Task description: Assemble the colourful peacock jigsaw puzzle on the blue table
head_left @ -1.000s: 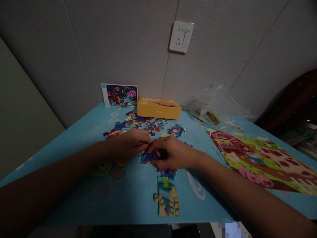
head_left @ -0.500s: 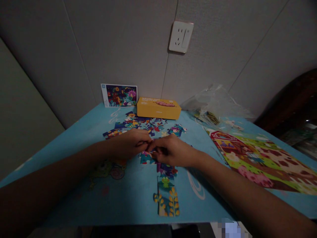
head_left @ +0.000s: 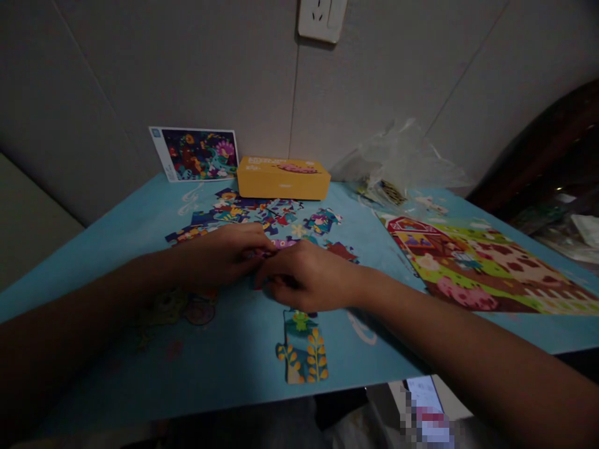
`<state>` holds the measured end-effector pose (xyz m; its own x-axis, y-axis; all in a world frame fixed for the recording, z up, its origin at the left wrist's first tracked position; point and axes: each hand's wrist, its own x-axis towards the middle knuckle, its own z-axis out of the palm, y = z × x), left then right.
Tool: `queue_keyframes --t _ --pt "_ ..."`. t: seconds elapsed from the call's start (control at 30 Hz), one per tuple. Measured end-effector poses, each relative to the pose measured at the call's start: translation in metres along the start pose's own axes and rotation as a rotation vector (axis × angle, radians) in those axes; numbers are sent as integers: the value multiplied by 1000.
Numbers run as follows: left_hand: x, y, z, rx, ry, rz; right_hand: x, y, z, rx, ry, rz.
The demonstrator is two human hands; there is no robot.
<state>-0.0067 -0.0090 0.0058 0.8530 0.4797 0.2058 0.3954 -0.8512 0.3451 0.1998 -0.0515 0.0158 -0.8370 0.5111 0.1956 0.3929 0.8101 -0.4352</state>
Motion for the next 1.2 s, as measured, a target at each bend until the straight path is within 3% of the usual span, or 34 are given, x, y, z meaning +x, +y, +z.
queue_keyframes --t 0.17,0.37,0.67,0.9,1.0,1.2 --pt "2 0 -3 22 -26 -3 1 13 -2 -60 97 69" --pt "2 2 -2 64 -16 -64 1 25 -10 -224 133 299" --pt "0 -2 1 82 -16 -161 3 23 -11 -112 113 423" --pt "3 3 0 65 52 -34 6 19 -6 66 323 381" --pt "3 5 -1 59 118 -72 5 19 -6 98 389 325" --pt "-1 8 -4 -7 140 -101 3 21 -8 136 392 276"
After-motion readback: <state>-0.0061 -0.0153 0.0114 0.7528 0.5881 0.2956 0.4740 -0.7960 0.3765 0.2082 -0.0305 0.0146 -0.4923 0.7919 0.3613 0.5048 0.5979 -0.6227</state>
